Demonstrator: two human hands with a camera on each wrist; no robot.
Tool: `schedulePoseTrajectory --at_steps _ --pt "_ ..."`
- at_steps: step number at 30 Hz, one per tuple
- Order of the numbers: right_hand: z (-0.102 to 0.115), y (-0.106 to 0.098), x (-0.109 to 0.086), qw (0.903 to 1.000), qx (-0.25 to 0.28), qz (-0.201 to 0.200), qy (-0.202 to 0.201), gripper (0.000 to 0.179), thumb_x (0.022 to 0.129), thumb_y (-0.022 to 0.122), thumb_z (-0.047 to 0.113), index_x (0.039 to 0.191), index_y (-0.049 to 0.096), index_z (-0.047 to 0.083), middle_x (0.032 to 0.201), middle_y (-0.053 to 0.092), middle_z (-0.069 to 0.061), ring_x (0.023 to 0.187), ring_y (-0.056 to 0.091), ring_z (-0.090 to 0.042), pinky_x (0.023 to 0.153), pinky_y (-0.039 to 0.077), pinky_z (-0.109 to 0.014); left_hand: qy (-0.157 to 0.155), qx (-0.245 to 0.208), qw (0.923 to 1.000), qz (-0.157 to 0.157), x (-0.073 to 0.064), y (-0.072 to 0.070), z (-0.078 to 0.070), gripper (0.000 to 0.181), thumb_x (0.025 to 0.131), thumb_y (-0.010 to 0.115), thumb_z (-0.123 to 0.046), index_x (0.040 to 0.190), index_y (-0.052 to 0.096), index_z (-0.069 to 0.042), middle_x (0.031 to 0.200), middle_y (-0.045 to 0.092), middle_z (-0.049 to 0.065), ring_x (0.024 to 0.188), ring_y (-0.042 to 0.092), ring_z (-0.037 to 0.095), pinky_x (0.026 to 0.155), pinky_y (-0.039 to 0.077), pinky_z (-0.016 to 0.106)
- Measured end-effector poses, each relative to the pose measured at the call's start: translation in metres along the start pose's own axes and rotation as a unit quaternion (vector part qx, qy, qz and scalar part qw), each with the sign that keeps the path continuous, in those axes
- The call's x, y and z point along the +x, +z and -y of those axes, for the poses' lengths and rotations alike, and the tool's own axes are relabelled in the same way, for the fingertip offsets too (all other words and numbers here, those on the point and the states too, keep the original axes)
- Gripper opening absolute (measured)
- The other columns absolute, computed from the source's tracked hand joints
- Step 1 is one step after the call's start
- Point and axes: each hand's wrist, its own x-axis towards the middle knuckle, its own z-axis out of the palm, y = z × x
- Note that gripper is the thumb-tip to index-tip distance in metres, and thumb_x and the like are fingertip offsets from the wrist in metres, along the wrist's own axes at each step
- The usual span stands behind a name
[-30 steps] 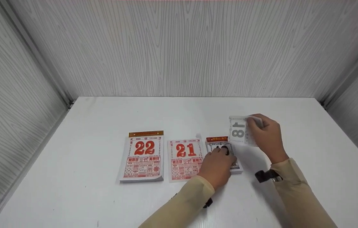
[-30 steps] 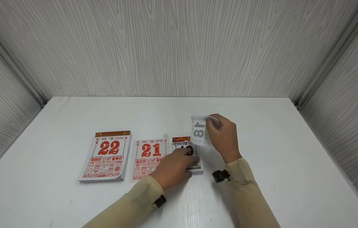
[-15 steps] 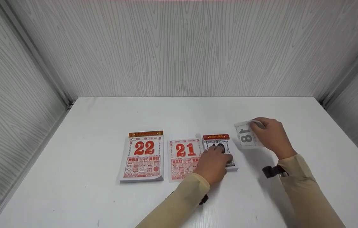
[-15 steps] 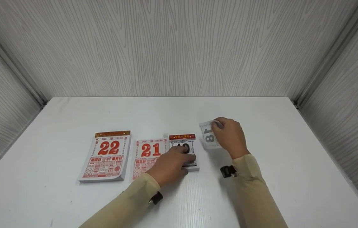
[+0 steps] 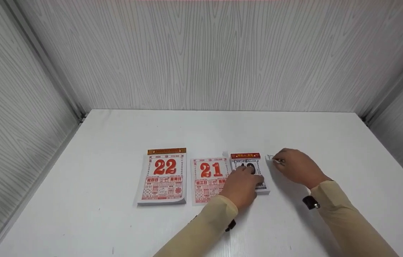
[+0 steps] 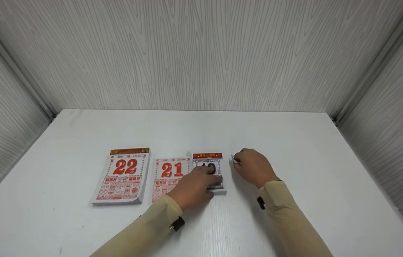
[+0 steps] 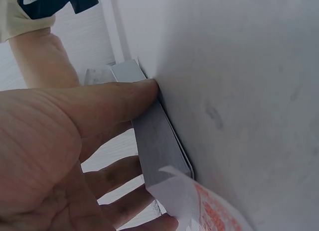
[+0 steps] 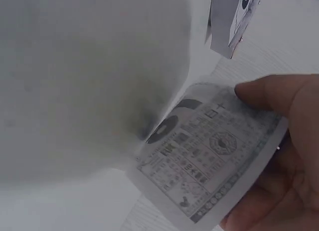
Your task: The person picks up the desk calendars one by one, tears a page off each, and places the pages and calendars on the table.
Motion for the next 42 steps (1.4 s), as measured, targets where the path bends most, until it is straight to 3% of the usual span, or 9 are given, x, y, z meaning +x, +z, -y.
schedulePoseTrajectory --at_steps 6,10,13,17,20,24,33,37,42 --pt "0.001 0.004 -0.014 0.9977 -0.007 0.051 -0.044 0.016 0.096 0.070 0.015 0.107 0.079 0.005 0.102 0.071 -0.005 0.093 0.067 -0.023 0.085 0.056 -0.046 -0.010 -0.007 0.9998 0.018 0.001 -0.002 -0.001 0.035 0.094 0.074 -0.015 0.126 0.076 -0.029 0.132 0.068 0.003 0.125 0.059 0.024 0.108 0.048 0.042" --pt "0.001 0.003 -0.022 0.9956 0.005 0.084 -0.042 0.029 0.093 0.075 0.032 0.113 0.077 0.010 0.112 0.067 -0.003 0.099 0.064 -0.020 0.088 0.055 -0.045 -0.009 -0.005 0.9997 0.021 0.002 -0.002 0.000 0.035 0.094 0.074 -0.015 0.126 0.076 -0.029 0.132 0.067 0.003 0.124 0.059 0.024 0.107 0.048 0.042" --pt "-0.001 0.002 -0.022 0.9953 0.033 0.085 -0.032 0.033 0.095 0.072 0.039 0.115 0.076 0.013 0.117 0.066 -0.002 0.105 0.063 -0.021 0.091 0.054 -0.047 -0.011 -0.002 0.9997 0.020 0.003 -0.001 0.001 0.035 0.095 0.073 -0.014 0.126 0.075 -0.029 0.132 0.067 0.003 0.123 0.059 0.024 0.107 0.048 0.042" --pt "-0.002 0.002 -0.021 0.9970 0.043 0.057 -0.030 0.020 0.101 0.067 0.023 0.112 0.076 0.010 0.116 0.067 -0.005 0.106 0.064 -0.025 0.093 0.053 -0.049 -0.011 0.002 0.9998 0.015 0.003 0.000 0.002 0.035 0.094 0.072 -0.013 0.125 0.076 -0.028 0.131 0.068 0.003 0.122 0.060 0.025 0.105 0.049 0.043" --pt "-0.002 0.005 -0.020 0.9970 0.028 0.062 -0.037 0.015 0.098 0.068 0.013 0.111 0.075 0.009 0.114 0.066 -0.006 0.103 0.063 -0.024 0.090 0.054 -0.046 -0.011 -0.002 0.9999 0.012 0.004 0.000 0.002 0.034 0.094 0.073 -0.013 0.124 0.077 -0.028 0.129 0.069 0.003 0.120 0.060 0.024 0.105 0.049 0.042" --pt "-0.001 0.010 -0.018 0.9954 0.025 0.081 -0.045 0.016 0.094 0.073 0.013 0.110 0.074 0.010 0.112 0.064 -0.005 0.098 0.060 -0.020 0.085 0.053 -0.043 -0.011 -0.007 0.9998 0.014 0.004 -0.001 0.002 0.033 0.094 0.074 -0.013 0.124 0.076 -0.027 0.127 0.068 0.002 0.119 0.060 0.023 0.104 0.049 0.042" --pt "-0.001 0.004 -0.010 0.9961 0.038 0.068 -0.041 0.021 0.094 0.074 0.017 0.112 0.073 0.006 0.116 0.064 -0.009 0.101 0.062 -0.025 0.089 0.054 -0.047 -0.013 -0.019 0.9994 0.026 0.006 -0.004 0.005 0.039 0.096 0.071 -0.014 0.133 0.070 -0.024 0.138 0.063 0.004 0.132 0.055 0.026 0.112 0.044 0.045" --pt "0.000 -0.006 -0.008 0.9972 0.054 0.049 -0.018 0.027 0.097 0.073 0.021 0.117 0.072 0.004 0.123 0.063 -0.012 0.114 0.063 -0.032 0.098 0.052 -0.053 -0.012 -0.061 0.9976 0.030 0.002 -0.019 0.012 0.049 0.097 0.070 -0.020 0.145 0.060 -0.019 0.146 0.057 0.006 0.139 0.049 0.025 0.118 0.038 0.040" --pt "0.006 -0.019 -0.009 0.9928 0.120 0.007 0.001 0.027 0.100 0.068 0.020 0.122 0.070 0.004 0.128 0.062 -0.012 0.122 0.060 -0.037 0.102 0.049 -0.056 -0.044 -0.157 0.9865 -0.015 -0.017 -0.063 0.039 0.056 0.100 0.067 -0.029 0.153 0.049 -0.020 0.146 0.054 0.003 0.137 0.046 0.023 0.113 0.043 0.040"
